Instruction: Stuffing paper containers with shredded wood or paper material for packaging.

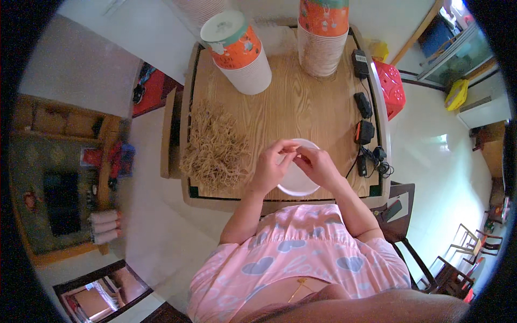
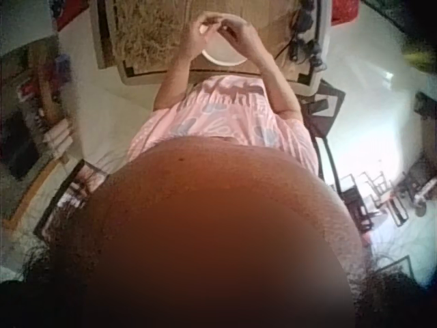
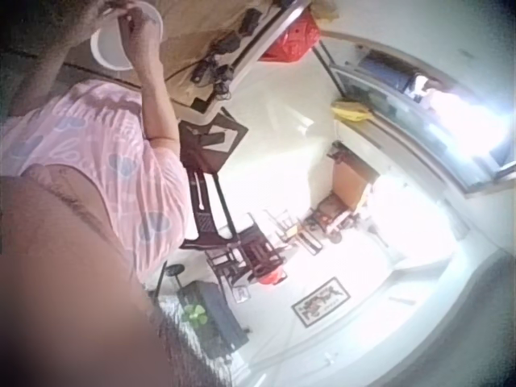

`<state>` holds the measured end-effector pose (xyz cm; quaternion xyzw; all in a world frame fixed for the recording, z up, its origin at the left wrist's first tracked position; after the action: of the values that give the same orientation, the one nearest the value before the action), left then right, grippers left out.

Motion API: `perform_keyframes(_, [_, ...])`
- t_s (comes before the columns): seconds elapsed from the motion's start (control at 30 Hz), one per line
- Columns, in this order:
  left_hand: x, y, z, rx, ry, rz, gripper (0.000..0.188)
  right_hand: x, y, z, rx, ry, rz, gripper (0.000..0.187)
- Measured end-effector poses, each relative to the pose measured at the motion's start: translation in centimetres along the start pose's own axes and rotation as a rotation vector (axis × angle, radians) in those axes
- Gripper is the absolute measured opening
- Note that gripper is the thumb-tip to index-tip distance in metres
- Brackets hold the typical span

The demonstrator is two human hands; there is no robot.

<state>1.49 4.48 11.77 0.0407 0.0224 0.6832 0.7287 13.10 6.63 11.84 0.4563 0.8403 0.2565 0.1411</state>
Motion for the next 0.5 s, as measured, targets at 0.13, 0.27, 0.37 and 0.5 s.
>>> perform_keyframes(0.13, [-1.1, 3.8, -3.7, 0.281, -0.115, 0.265, 0.039, 0.5, -0.7, 0.6, 0.048, -0.024, -0.018, 0.013])
perform_keyframes(0.27, [-4.1, 6.0, -9.2, 0.384, 0.041, 0.394, 0.061, 0.4, -1.3, 1.7, 0.093, -0.001, 0.078, 0.014])
perform_keyframes(0.37, [-5.9, 5.6, -15.9, 0.299, 0.217, 0.375, 0.068, 0.4, -2.7, 1.7, 0.303, -0.249, -0.101, 0.014])
perform_keyframes(0.5, [-5.4, 4.4, -17.5, 0.3, 0.331, 0.319, 0.041, 0.8, -2.6, 2.2, 0.209, -0.198, -0.153, 0.008])
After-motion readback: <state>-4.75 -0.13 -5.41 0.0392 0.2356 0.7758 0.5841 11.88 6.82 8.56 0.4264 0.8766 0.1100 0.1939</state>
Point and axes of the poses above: each hand's wrist, its own x-axis towards the middle knuckle, its own y-axis out of the back of the hand, z = x × y, the point moved 7 cm from there along x, towards the middle knuckle, and after that the axes turned 8 degrees about -x, right-handed, at the moved point
